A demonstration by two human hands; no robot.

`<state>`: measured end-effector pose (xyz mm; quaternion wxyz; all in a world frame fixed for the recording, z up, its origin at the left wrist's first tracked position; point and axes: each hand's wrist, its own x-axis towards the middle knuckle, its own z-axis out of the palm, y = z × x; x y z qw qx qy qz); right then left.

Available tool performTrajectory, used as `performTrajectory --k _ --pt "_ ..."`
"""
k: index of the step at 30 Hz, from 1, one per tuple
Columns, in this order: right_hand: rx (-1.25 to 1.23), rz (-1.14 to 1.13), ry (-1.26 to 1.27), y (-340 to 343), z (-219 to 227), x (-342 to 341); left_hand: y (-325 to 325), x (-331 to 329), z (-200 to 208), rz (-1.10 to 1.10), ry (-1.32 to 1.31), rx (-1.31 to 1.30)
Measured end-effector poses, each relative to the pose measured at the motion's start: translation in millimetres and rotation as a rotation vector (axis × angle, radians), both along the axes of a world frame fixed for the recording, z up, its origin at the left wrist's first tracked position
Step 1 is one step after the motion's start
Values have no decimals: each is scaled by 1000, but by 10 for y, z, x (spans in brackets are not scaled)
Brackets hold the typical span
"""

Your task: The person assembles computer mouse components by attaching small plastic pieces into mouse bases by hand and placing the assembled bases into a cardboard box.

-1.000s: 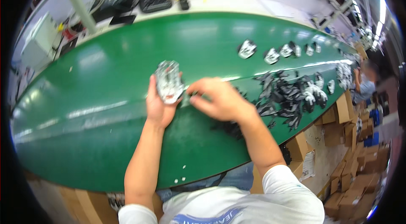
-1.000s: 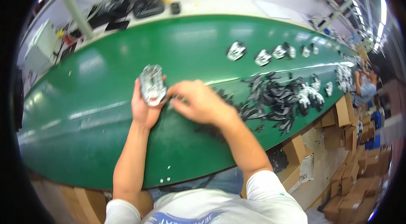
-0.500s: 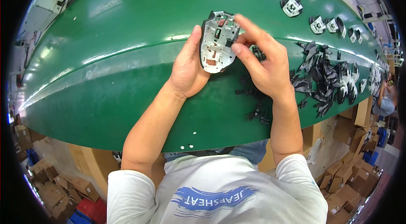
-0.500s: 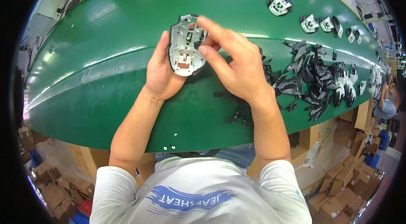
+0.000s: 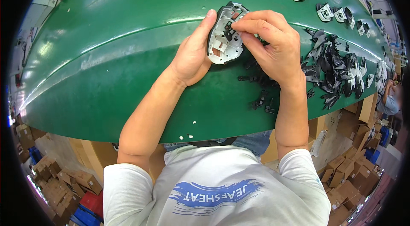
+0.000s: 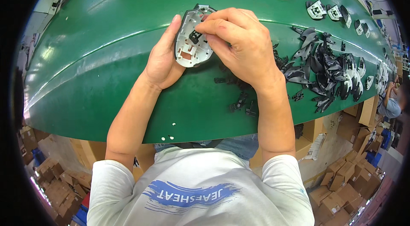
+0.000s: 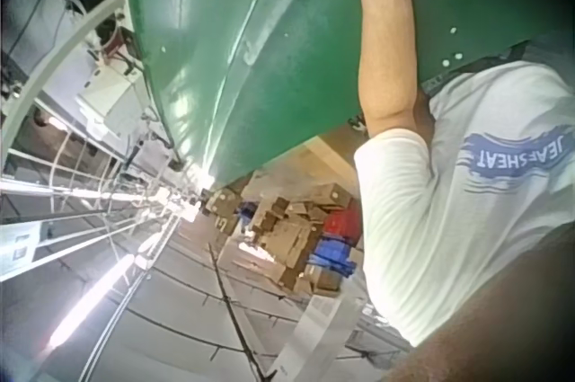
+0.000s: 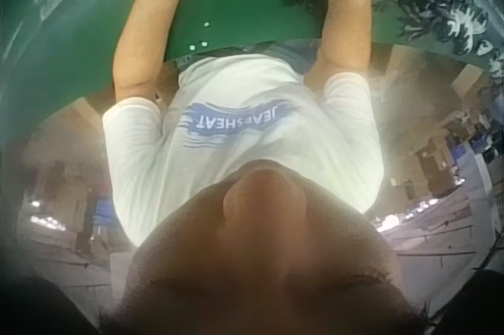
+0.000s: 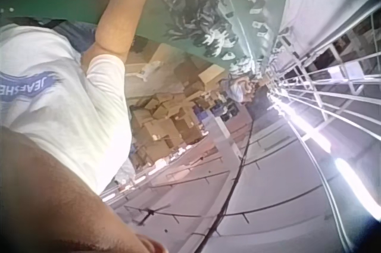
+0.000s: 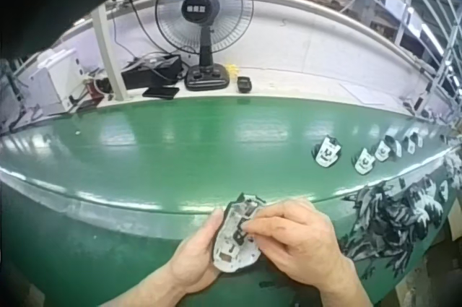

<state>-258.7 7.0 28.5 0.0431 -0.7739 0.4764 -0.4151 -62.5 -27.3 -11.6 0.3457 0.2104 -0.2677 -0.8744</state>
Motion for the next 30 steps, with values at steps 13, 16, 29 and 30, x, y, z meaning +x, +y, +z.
performTrajectory --k 13,16,29,30 --pt "-62 1 172 47 -17 72 74 -12 30 -10 -71 17" --pt "-43 1 148 48 -32 94 83 -15 51 -4 -79 7" --pt "53 20 10 1 -41 30 96 39 44 21 -181 -127" --pt "-12 7 12 -11 -50 26 111 27 67 80 -195 -113"
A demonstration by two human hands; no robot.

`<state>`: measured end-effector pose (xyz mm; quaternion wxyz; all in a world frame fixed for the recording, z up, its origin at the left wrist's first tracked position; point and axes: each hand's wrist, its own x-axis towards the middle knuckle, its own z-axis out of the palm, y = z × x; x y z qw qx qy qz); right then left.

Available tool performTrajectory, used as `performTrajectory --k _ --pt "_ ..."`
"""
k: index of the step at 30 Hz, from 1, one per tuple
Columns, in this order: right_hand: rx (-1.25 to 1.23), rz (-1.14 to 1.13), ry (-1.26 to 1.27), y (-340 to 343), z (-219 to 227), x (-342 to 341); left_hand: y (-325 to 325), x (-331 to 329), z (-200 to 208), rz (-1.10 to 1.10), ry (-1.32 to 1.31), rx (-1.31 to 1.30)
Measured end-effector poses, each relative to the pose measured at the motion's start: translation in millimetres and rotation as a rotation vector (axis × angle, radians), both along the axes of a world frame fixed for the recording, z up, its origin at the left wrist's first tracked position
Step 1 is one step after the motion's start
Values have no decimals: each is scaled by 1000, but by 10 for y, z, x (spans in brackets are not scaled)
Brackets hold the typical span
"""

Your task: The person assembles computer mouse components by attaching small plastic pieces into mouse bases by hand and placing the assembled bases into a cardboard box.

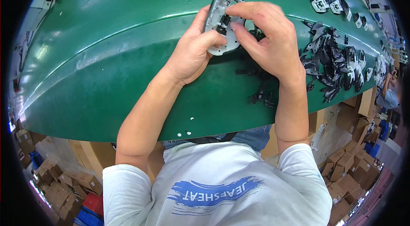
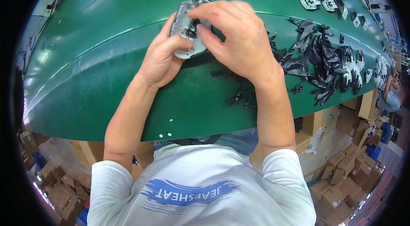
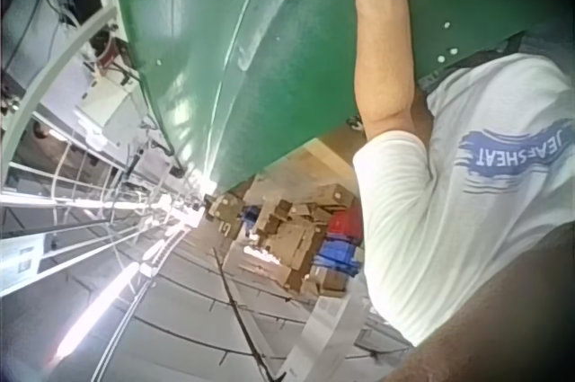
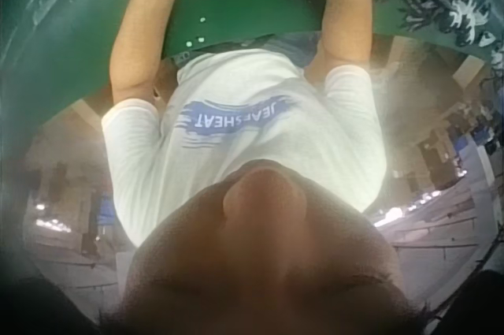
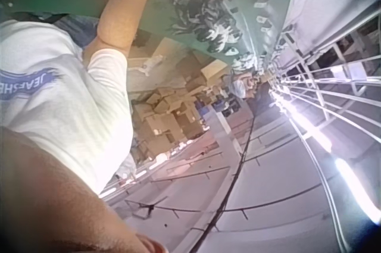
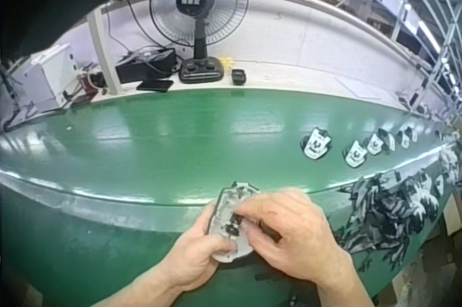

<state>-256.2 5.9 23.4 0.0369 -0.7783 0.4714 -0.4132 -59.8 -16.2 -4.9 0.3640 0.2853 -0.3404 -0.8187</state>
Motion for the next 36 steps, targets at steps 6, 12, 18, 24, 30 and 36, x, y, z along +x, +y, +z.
performTrajectory --k 6,12,18,24,30,36 --pt "-40 -71 217 29 28 -38 19 -52 44 84 -15 -66" --pt "8 -71 -169 25 36 87 24 22 -8 123 0 -93" --pt "497 70 -625 68 -73 203 32 26 26 135 -63 -203" --pt "540 10 -443 120 -4 219 42 -18 -25 178 -273 -439" --pt "524 -69 -311 127 -25 247 128 -37 -68 258 -524 -642" --pt "415 -64 -224 124 -82 271 169 -103 -133 367 -573 -845"
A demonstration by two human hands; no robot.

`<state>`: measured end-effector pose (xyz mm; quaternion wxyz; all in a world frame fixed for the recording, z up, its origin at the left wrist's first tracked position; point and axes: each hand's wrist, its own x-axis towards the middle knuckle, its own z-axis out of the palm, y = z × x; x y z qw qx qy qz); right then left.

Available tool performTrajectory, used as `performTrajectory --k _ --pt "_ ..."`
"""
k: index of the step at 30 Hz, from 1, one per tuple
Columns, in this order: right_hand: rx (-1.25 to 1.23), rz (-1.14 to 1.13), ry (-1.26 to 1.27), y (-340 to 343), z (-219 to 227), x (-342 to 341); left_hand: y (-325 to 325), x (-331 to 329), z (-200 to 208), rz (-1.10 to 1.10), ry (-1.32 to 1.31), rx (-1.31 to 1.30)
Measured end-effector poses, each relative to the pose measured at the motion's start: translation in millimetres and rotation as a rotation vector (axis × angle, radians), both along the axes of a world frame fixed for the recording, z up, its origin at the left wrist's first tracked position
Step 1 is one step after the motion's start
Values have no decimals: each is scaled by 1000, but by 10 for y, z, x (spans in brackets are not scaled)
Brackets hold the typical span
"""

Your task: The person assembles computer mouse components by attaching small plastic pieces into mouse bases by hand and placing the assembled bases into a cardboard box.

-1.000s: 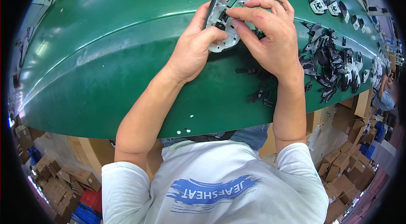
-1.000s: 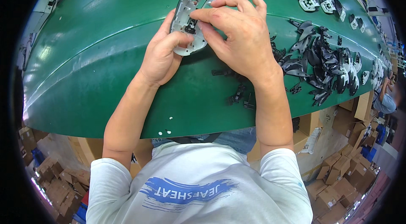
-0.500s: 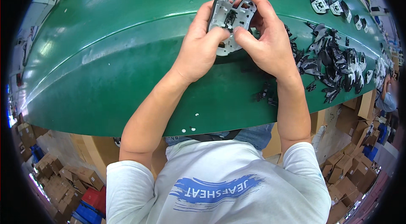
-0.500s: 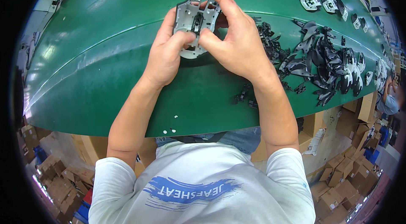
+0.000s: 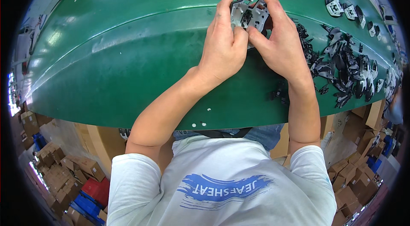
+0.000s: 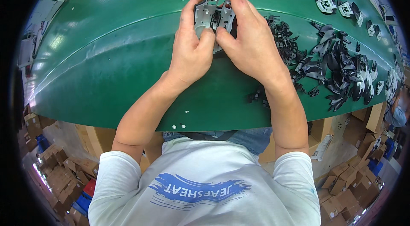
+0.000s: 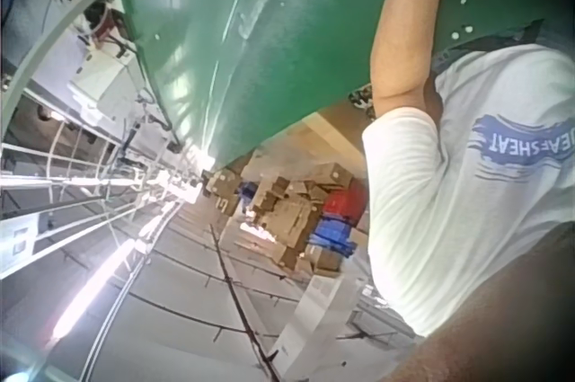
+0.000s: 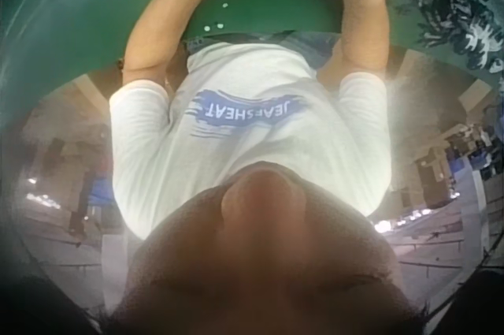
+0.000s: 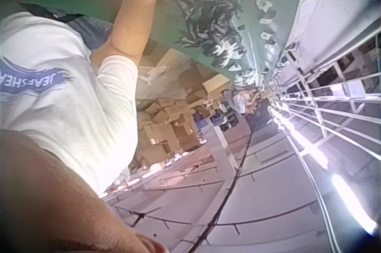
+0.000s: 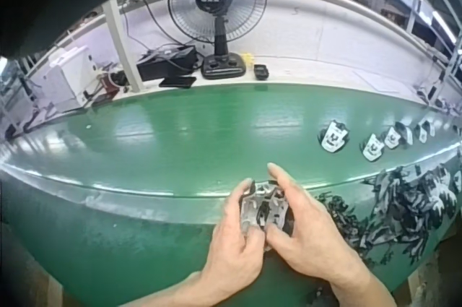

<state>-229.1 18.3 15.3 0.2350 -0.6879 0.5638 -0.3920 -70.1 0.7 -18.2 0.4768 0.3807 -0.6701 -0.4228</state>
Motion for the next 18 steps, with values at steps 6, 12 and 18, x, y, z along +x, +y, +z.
performTrajectory --k 6,12,18 --pt "-77 9 53 -56 11 67 -75 30 -137 63 -58 -45" --pt "126 38 -208 -48 -63 -81 -120 137 45 -179 -15 221" --pt "188 69 -667 27 165 -48 -48 284 427 -482 438 667"
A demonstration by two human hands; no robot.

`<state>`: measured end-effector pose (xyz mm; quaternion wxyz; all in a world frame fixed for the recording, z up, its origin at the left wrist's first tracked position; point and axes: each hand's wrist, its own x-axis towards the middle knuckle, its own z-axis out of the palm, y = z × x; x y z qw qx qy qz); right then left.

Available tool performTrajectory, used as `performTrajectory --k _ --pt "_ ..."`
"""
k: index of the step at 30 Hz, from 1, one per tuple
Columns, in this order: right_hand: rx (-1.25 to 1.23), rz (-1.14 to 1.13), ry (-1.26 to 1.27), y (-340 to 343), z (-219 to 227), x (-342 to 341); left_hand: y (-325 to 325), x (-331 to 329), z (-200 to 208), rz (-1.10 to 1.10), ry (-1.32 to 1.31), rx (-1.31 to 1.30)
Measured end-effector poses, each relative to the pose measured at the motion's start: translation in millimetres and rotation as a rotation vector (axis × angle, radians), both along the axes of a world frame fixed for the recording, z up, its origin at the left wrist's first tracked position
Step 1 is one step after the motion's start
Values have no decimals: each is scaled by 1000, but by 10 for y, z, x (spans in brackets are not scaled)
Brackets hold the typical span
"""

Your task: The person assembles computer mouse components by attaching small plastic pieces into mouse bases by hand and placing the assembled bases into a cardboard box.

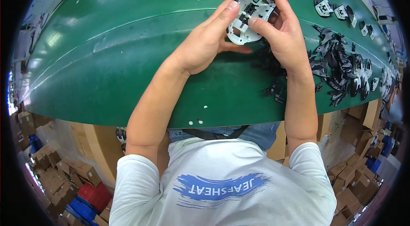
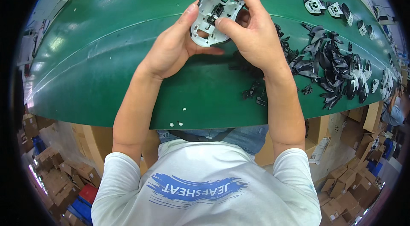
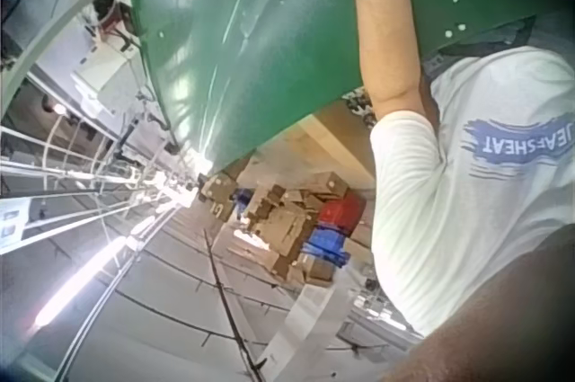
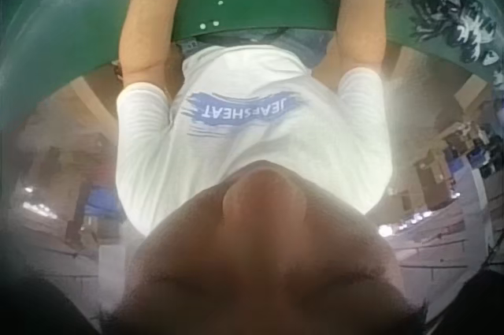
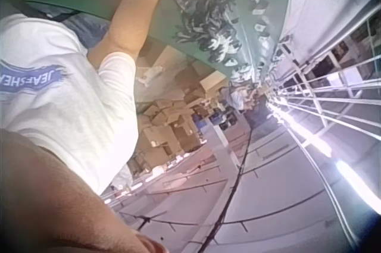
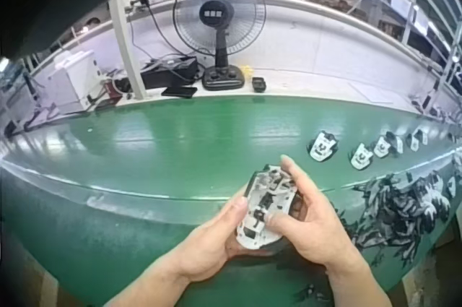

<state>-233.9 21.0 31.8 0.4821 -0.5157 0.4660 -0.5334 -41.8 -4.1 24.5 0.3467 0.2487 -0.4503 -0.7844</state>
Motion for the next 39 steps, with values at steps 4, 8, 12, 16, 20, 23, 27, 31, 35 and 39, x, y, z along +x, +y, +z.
performTrajectory --k 4,8,12,16,20,23,27,31,35,39 --pt "46 222 181 104 215 -141 258 307 44 -72 205 169" --pt "-197 272 160 232 310 -164 872 1095 58 278 217 238" --pt "-181 171 709 684 654 -298 1567 2567 20 432 239 171" --pt "223 211 1139 1325 402 -680 2563 3627 -69 807 195 237" --pt "288 189 1263 1631 83 -601 3574 4178 -565 1029 -364 387" --pt "160 101 1127 1570 -79 -512 4334 4400 -1063 996 -783 695" --pt "37 11 1032 1455 -259 -544 5259 4698 -1941 1002 -1475 737" --pt "123 -56 1002 1371 -324 -751 5376 4915 -2383 690 -2065 846" --pt "37 27 1222 1329 -175 -736 5334 4998 -2761 621 -2151 904" --pt "-81 113 1200 1355 -151 -657 5278 5168 -3061 659 -2044 988"
